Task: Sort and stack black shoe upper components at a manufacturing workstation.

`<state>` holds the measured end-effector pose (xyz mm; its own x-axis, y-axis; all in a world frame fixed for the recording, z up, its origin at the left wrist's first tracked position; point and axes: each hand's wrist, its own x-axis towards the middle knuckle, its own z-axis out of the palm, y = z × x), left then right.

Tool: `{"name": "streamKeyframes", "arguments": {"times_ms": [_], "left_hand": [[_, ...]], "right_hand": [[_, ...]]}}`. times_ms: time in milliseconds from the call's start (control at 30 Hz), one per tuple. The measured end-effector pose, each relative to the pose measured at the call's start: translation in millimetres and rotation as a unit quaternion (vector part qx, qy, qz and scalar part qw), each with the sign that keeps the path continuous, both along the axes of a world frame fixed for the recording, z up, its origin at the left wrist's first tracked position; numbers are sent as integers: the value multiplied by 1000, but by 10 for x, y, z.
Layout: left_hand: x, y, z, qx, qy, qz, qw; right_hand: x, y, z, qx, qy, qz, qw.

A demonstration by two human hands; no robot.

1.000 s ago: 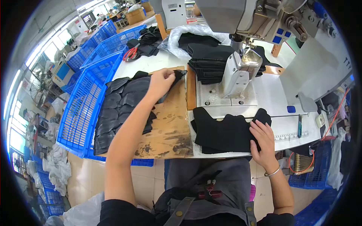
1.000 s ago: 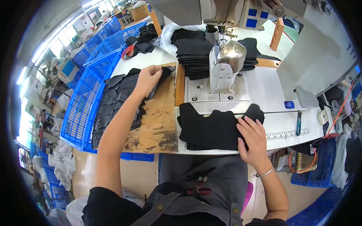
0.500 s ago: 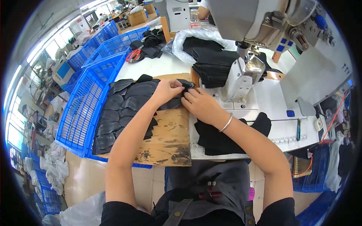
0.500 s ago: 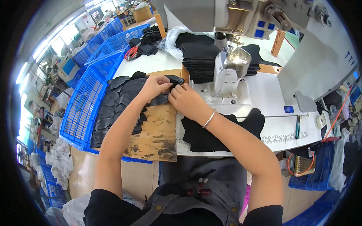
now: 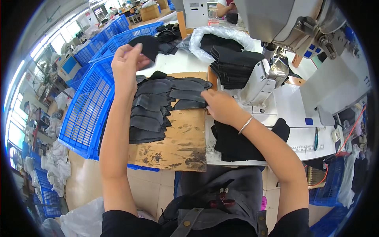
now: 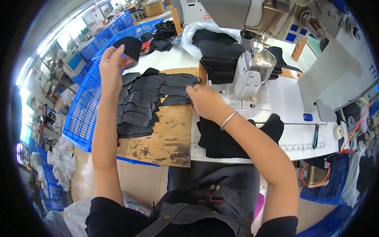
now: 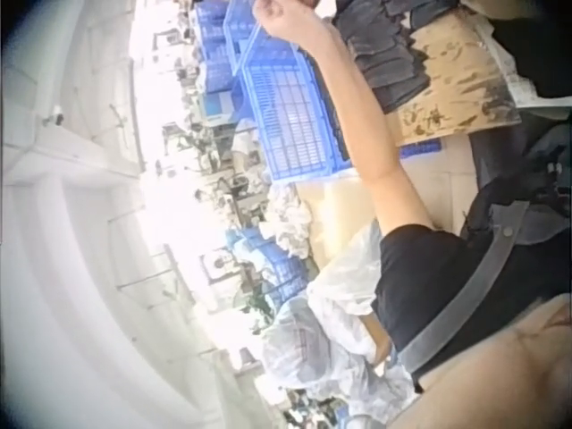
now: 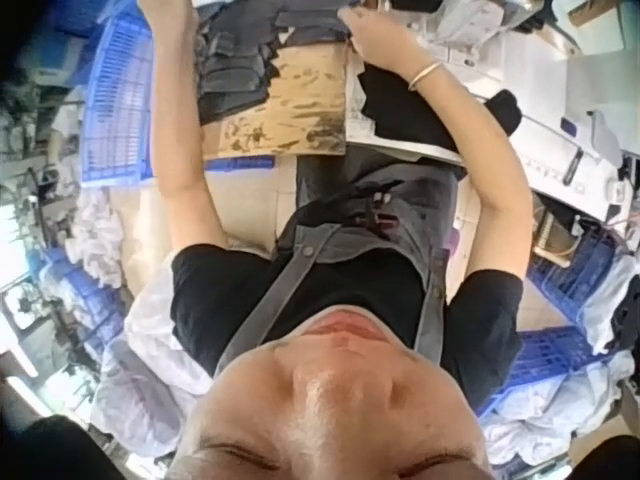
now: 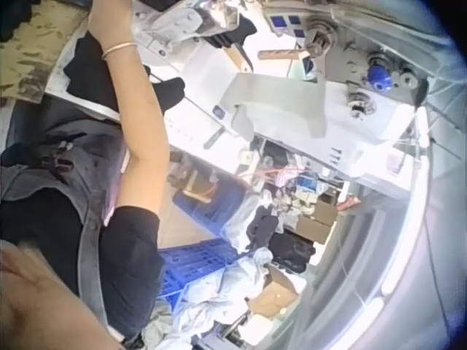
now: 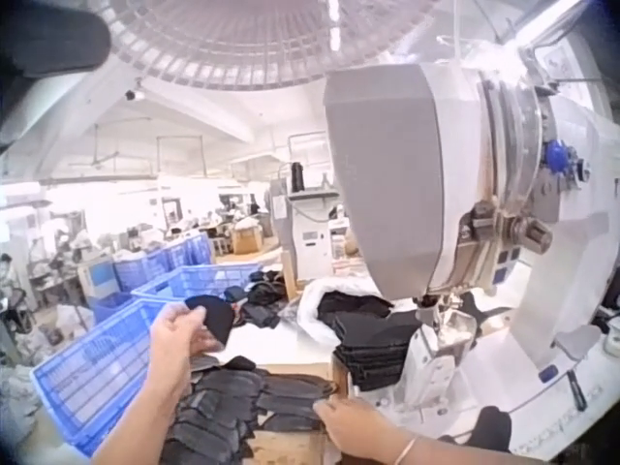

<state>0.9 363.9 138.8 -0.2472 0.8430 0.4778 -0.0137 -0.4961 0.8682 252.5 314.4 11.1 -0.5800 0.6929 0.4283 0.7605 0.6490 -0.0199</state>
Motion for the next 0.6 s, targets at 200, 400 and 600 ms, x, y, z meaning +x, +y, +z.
{"name": "streamKeyframes", "arguments": {"times_ms": [200, 400, 600], "left_hand": [[601, -829, -17, -82, 18, -279, 957], [1139, -1120, -302, -126, 25, -398, 908], [1490, -1064, -782, -240, 218, -512, 796]], "right_hand": [[75, -605, 543, -174, 416, 157, 879], [672, -1274, 668, -516, 532, 44, 670], [1287, -1469, 547, -535, 408, -96, 734]]}}
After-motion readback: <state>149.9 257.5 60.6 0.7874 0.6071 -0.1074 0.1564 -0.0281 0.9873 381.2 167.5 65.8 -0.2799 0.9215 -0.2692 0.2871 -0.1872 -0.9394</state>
